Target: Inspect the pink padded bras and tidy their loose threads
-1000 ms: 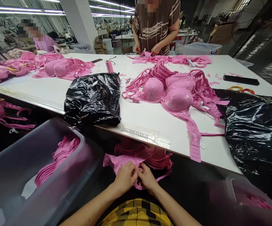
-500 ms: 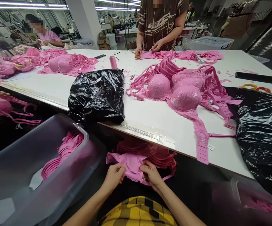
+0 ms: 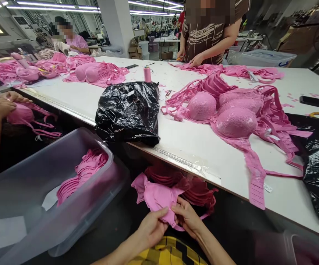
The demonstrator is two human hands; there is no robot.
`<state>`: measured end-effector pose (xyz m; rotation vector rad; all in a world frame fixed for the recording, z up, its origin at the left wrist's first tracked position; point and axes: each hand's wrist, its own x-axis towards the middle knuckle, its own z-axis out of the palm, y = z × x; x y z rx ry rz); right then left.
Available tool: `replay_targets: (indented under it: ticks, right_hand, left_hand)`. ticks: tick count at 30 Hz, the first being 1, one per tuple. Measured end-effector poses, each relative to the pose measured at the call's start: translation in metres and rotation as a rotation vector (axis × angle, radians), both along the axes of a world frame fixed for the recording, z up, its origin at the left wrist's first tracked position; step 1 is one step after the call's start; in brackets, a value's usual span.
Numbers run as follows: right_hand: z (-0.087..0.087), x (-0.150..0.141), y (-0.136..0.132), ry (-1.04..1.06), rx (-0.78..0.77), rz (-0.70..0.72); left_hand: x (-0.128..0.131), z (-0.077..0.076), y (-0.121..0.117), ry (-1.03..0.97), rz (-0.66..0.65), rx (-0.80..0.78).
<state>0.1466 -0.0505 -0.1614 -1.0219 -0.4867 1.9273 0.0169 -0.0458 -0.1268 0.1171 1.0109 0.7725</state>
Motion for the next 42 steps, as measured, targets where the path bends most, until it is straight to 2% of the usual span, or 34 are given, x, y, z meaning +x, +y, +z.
replay_targets:
  ticks: [3,7,10,13,15,18,22,24,28,30,33,36,39,42]
  right_hand:
    - [-0.004,0.001,-0.002,-0.136,0.013,0.038]
    - [-0.01,-0.002,-0.004,-0.312,-0.007,0.091]
    - [-0.012,-0.006,-0.006,-0.4,0.024,0.046]
    - [-0.012,-0.008,-0.005,-0.454,0.075,-0.033]
    - [-0.011,-0.008,-0.003,-0.449,0.079,-0.034]
    - [-0.006,-0.004,-0.002,-0.439,0.103,-0.037]
    - [0.005,0.009,-0.011,-0.424,0.222,-0.102]
    - [0.009,0.015,-0.017,-0.363,0.208,-0.083]
    - [0.013,0.018,-0.022,-0.226,0.087,-0.055]
    - [0.016,0.015,-0.018,-0.342,0.121,-0.063]
    - [0.02,0.01,-0.009,-0.569,0.271,-0.066]
    - [0.022,0.009,-0.006,-0.575,0.321,-0.029]
    - [0.018,0.009,-0.008,-0.492,0.26,-0.027]
    - [0.009,0.006,-0.01,-0.408,0.121,-0.122]
  left_hand:
    - [0.001,0.003,-0.005,-0.068,-0.066,0.086]
    - [0.0,0.001,-0.008,0.029,-0.121,0.182]
    - [0.001,-0.006,-0.009,0.098,-0.141,0.208]
    - [0.001,-0.01,-0.008,0.173,-0.099,0.261]
    - [-0.002,-0.009,-0.007,0.211,-0.094,0.28]
    - [-0.011,-0.005,-0.004,0.159,-0.121,0.23]
    - [-0.027,0.001,0.005,0.113,0.013,0.114]
    - [-0.031,0.001,0.007,0.167,0.032,0.152]
    - [-0.028,-0.001,0.005,0.366,0.014,0.318]
    - [-0.025,0.0,0.004,0.418,-0.021,0.348]
    - [-0.025,0.007,0.006,0.356,-0.009,0.278]
    - [-0.029,0.014,0.011,0.259,0.05,0.258]
    - [-0.03,0.016,0.012,0.306,0.039,0.333]
    - [-0.026,0.014,0.009,0.418,0.021,0.37]
